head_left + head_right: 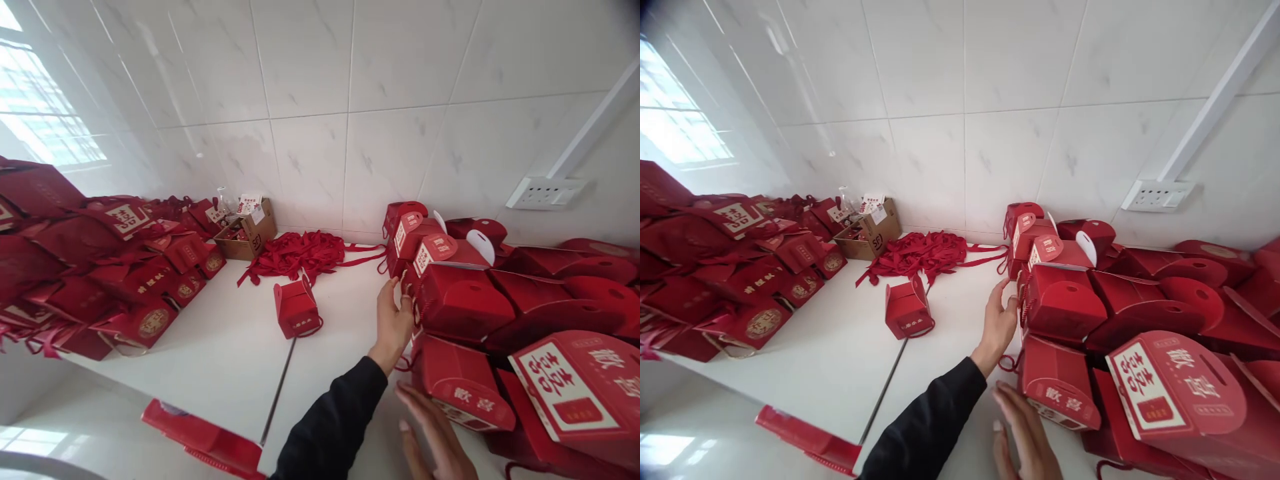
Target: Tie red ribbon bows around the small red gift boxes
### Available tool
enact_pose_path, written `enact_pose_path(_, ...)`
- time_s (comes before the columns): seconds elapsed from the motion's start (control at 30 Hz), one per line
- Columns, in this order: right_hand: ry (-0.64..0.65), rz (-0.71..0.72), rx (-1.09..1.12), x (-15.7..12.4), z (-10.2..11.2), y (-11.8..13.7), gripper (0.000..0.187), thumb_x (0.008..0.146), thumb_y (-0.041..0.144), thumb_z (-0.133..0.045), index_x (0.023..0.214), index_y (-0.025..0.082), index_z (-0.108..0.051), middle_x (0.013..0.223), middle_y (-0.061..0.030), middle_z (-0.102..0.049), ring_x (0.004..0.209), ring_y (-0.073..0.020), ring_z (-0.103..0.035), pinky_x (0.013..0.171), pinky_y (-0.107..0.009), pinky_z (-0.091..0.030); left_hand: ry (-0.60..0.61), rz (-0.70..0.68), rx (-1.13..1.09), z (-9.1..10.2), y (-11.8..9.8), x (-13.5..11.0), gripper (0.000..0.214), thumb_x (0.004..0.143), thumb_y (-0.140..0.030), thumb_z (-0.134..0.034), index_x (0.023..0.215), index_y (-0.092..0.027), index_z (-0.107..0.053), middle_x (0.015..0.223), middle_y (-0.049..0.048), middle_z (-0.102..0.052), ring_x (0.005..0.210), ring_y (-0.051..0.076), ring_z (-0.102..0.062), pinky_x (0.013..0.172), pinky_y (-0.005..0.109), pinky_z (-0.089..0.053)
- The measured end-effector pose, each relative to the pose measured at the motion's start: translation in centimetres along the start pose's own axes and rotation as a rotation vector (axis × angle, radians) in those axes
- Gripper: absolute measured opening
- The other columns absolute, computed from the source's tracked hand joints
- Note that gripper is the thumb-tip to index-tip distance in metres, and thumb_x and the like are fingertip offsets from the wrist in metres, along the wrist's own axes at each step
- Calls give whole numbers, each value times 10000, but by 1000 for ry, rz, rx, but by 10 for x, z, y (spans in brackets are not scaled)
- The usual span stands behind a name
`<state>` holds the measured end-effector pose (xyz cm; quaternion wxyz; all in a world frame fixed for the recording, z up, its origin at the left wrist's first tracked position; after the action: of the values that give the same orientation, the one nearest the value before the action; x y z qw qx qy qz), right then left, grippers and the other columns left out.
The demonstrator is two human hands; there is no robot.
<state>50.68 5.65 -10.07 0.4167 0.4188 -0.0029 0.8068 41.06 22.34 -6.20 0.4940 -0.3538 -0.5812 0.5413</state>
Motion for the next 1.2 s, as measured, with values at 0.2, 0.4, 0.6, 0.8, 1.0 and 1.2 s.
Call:
enact_pose_path(0.2, -22, 73, -118, 9, -7, -30, 361, 1099, 301, -399, 1395, 174, -563, 1257, -126, -757, 1093, -250, -770, 840, -302, -668, 28, -326, 433, 105, -40, -32, 341, 873, -133, -616, 1176, -235, -733, 1433, 123, -646, 1471, 339, -462, 1286, 602, -224)
enact_pose_path(0.4, -51, -49, -146, 12, -4, -25, 336, 1103, 363, -399, 1310, 198, -606, 1182, -107, -776, 1013, -241, -790, 787, -298, -675, -350, -294, 1059, 201, -39, -44, 679, 844, -277, -752, 1484, -224, -529, 1630, 194, -394, 1510, 445, -356, 1196, 712, -314)
enact_pose_path(0.6, 24, -137, 34, 19, -38, -11, 323, 1083, 359, -441, 1353, 250, -580, 1238, -76, -731, 1107, -225, -737, 871, -324, -652, -262, -175, 961, 230, -9, -38, 393, 873, -295, -674, 1263, -244, -672, 1388, 120, -614, 1198, 310, -661, 962, 466, -614)
enact_pose_path(0.8, 123, -228, 116, 33, -71, -10, 345, 1072, 332, -459, 1398, 298, -568, 1367, -74, -643, 1258, -231, -652, 924, -351, -634, -320, -225, 941, 290, -1, -36, 351, 829, -316, -655, 1173, -261, -694, 1342, 113, -631, 1188, 305, -669, 1013, 465, -597)
enact_pose_path(1.0, 59, -232, 102, 37, -83, -17, 286, 1064, 355, -473, 1303, 306, -622, 1256, -51, -696, 1126, -214, -713, 829, -321, -658, -592, -337, 975, 319, -49, -48, 336, 868, -260, -587, 1191, -271, -679, 1460, 127, -568, 1398, 376, -494, 1154, 625, -432)
enact_pose_path(1.2, 64, -222, 66, 30, -86, -22, 282, 1069, 368, -462, 1278, 289, -633, 1252, -56, -695, 1133, -214, -716, 874, -332, -653, -534, -52, 741, 232, -43, 41, 401, 977, -294, -501, 1361, -203, -574, 1558, 137, -485, 1467, 254, -451, 1194, 411, -424)
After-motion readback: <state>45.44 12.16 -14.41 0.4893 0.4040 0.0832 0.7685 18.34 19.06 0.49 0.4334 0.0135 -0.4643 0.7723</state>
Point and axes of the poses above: each hand's wrist, its own x-axis towards the middle knuckle, its own z-axis out of the back of the hand, y = z × x, the point moved 3 cm from there along x, towards the middle knuckle
